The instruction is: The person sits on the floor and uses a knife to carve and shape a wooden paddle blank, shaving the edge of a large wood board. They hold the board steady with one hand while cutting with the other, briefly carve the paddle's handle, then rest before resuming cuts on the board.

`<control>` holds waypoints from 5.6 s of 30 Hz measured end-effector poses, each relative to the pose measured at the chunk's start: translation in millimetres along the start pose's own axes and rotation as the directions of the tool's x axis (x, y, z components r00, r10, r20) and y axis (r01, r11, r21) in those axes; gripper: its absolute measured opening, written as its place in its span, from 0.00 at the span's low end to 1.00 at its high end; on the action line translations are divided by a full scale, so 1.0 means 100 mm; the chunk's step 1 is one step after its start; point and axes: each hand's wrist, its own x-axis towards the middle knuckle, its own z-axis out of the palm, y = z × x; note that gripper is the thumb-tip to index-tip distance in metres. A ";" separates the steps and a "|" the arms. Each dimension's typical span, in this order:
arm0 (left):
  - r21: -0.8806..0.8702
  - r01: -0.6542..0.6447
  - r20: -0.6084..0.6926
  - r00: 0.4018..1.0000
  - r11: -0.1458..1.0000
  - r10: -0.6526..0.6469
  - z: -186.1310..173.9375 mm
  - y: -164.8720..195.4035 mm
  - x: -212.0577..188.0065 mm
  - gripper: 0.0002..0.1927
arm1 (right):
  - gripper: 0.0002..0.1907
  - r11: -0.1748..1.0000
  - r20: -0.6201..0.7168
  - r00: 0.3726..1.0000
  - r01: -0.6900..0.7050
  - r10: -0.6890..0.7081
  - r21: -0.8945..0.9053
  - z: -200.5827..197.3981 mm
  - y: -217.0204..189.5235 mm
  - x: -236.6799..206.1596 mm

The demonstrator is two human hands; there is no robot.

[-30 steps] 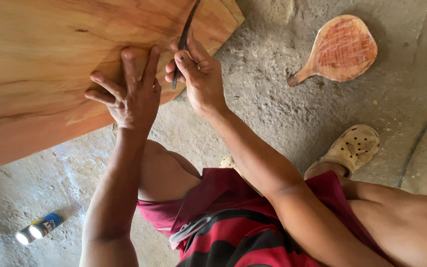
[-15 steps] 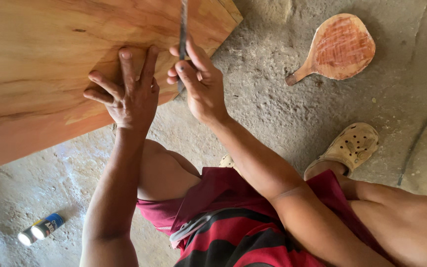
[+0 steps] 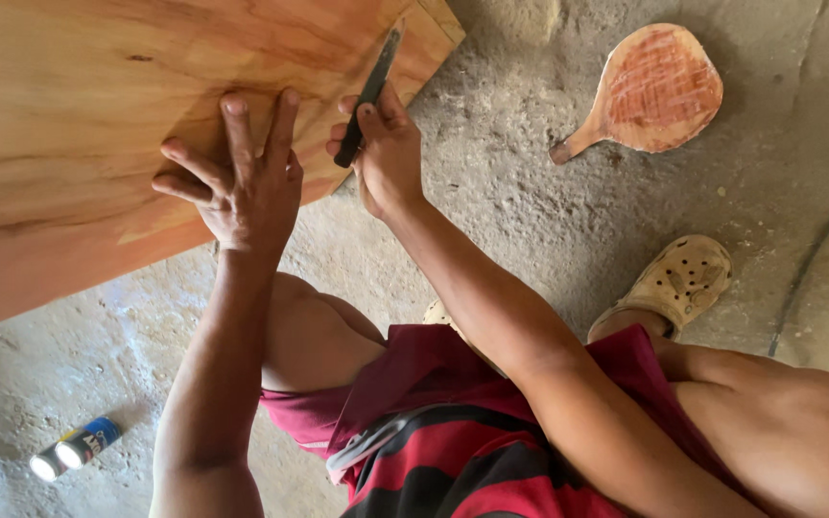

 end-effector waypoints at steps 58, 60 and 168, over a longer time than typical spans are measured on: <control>0.009 0.006 0.022 1.000 1.000 -0.006 -0.01 0.03 -0.06 0.35 | 0.23 0.995 0.121 0.990 0.073 -0.065 -0.061 0.37 -0.04 -0.26; -0.001 -0.003 0.042 0.999 1.000 0.003 0.03 0.04 -0.08 0.34 | 0.25 0.988 0.215 0.967 0.150 -0.138 -0.038 0.41 -0.01 -0.28; 0.003 -0.003 -0.003 1.000 1.000 0.003 0.02 0.01 -0.04 0.41 | 0.23 0.995 0.065 0.996 0.073 -0.069 -0.067 0.08 -0.11 0.02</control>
